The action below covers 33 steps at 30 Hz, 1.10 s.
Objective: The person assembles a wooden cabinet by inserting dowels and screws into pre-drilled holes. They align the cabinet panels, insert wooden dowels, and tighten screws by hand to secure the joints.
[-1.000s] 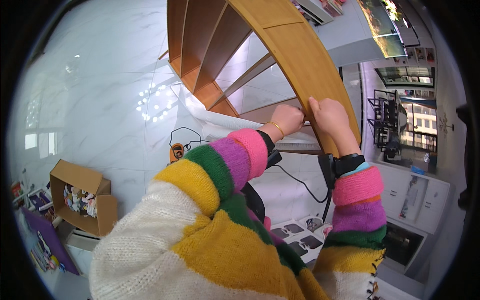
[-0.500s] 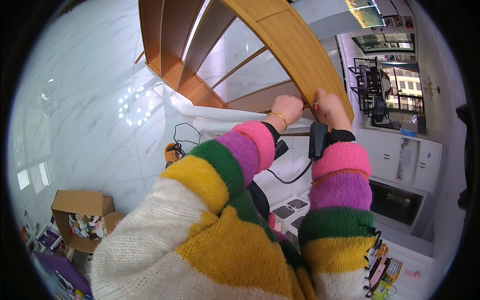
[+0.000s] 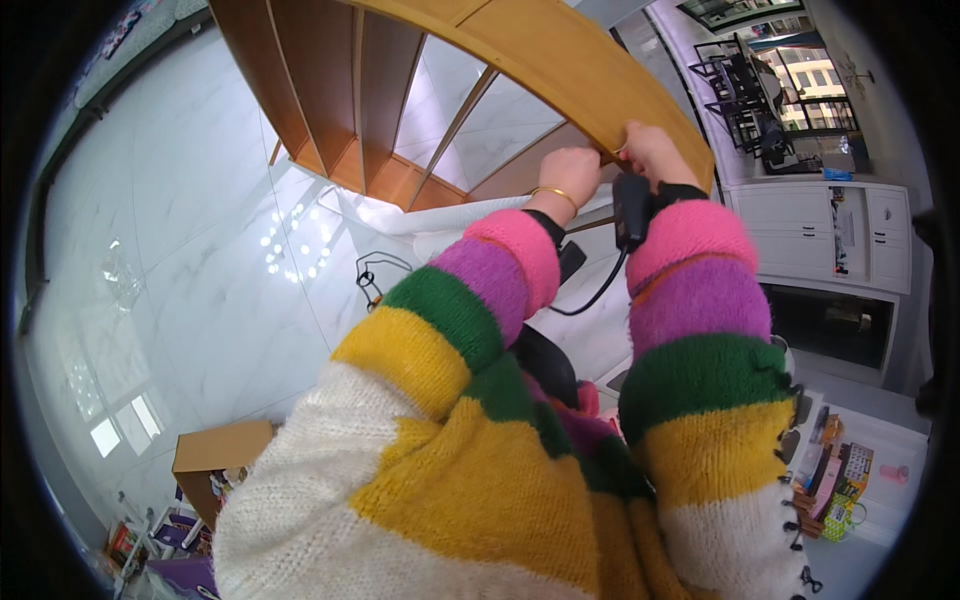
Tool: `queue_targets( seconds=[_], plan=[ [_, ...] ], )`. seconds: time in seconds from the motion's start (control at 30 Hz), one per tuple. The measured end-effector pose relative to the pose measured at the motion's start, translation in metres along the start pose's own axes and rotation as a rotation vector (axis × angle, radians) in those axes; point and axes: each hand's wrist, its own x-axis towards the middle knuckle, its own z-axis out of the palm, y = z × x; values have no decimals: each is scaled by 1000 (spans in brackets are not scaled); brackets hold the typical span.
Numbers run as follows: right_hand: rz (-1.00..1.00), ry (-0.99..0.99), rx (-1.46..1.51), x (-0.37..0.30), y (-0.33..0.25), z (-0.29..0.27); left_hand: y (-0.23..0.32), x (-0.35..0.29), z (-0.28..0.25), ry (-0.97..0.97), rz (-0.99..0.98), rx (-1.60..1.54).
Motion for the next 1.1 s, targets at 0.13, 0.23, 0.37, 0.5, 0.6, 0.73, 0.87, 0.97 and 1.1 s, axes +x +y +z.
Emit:
queue_targets(
  seconds=[0.13, 0.23, 0.37, 0.5, 0.6, 0.73, 0.87, 0.97, 1.1],
  plan=[
    [-539, 224, -584, -11, 3, 2, -8, -5, 4, 73, 84, -24],
    [-508, 225, -570, -23, 2, -2, -17, -13, -9, -94, 70, -30],
    [-535, 277, -497, -33, 2, -6, -39, -17, -69, -317, 142, 35],
    [-614, 199, -281, -28, 7, -4, -70, -17, -159, -438, 146, 92],
    [-651, 232, -360, -23, 13, -1, -77, -18, -212, -338, 5, 249],
    [-796, 178, -330, -18, 16, -10, -76, -8, -254, -266, -111, 168],
    [-647, 81, -196, -33, 17, -13, -101, 29, -285, -98, -149, 45],
    [-473, 262, -278, -52, 17, 0, -139, 89, -300, 107, -41, 375],
    [-351, 312, -117, -61, 22, 10, -178, 150, -304, 53, 155, 641]
  ],
)
